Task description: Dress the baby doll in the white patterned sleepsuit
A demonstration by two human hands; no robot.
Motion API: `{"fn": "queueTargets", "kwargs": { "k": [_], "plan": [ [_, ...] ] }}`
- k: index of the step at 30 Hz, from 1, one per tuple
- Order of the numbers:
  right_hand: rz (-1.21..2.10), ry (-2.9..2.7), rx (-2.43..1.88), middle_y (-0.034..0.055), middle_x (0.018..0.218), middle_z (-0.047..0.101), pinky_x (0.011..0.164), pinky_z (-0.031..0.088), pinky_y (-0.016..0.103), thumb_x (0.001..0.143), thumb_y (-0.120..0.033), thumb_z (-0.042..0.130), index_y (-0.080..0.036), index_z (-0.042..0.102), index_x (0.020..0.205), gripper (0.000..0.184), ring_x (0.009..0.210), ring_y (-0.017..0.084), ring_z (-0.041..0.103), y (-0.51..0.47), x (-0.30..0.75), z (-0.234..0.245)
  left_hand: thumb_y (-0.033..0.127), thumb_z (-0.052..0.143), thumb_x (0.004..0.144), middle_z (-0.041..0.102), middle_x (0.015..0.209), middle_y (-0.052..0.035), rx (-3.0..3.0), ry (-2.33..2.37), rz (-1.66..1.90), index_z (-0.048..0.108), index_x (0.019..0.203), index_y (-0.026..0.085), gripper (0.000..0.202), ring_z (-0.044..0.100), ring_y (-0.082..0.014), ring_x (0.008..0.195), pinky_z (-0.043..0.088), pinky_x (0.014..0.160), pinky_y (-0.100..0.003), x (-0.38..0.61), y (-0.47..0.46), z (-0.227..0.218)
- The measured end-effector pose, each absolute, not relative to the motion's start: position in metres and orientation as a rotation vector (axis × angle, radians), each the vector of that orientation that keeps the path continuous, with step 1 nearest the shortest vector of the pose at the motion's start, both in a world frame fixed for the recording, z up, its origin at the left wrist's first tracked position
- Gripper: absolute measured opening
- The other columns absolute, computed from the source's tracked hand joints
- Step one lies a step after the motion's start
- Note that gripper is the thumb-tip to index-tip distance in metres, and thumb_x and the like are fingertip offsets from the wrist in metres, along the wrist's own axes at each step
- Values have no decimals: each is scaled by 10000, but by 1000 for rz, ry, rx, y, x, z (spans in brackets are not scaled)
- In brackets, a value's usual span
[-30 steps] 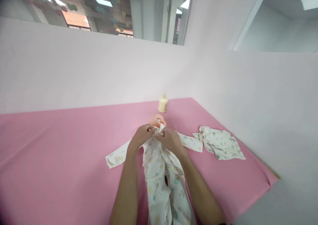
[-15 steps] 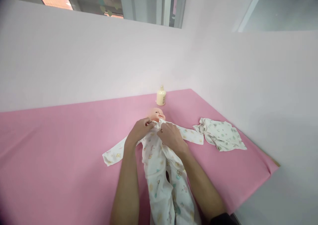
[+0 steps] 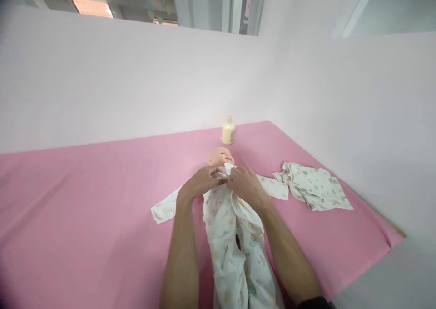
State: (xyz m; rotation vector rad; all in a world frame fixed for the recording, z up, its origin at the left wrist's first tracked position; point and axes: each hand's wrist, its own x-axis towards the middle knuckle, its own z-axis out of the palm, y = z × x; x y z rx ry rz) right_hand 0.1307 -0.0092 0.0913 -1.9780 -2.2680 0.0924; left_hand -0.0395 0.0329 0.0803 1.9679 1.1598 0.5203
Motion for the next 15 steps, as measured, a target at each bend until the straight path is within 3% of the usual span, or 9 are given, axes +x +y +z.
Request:
{"fn": "queueTargets", "kwargs": {
  "k": [6, 15],
  "plan": [
    [274, -2046, -1917, 0, 645, 527, 554, 222, 276, 830, -245, 490, -205, 407, 630, 220, 593, 131, 402, -11, 131, 100, 371, 602, 776, 504, 667, 16, 2066, 1023, 528, 444, 608, 177, 301, 435, -121, 635, 292, 569, -255, -30, 33, 77],
    [817, -1941, -1739, -12, 696, 601, 547, 329, 245, 874, -375, 478, -188, 576, 777, 232, 611, 125, 513, -11, 149, 109, 224, 474, 814, 373, 630, 28, 2049, 852, 599, 343, 571, 161, 283, 332, -100, 595, 258, 564, -260, -33, 28, 88]
  ]
}}
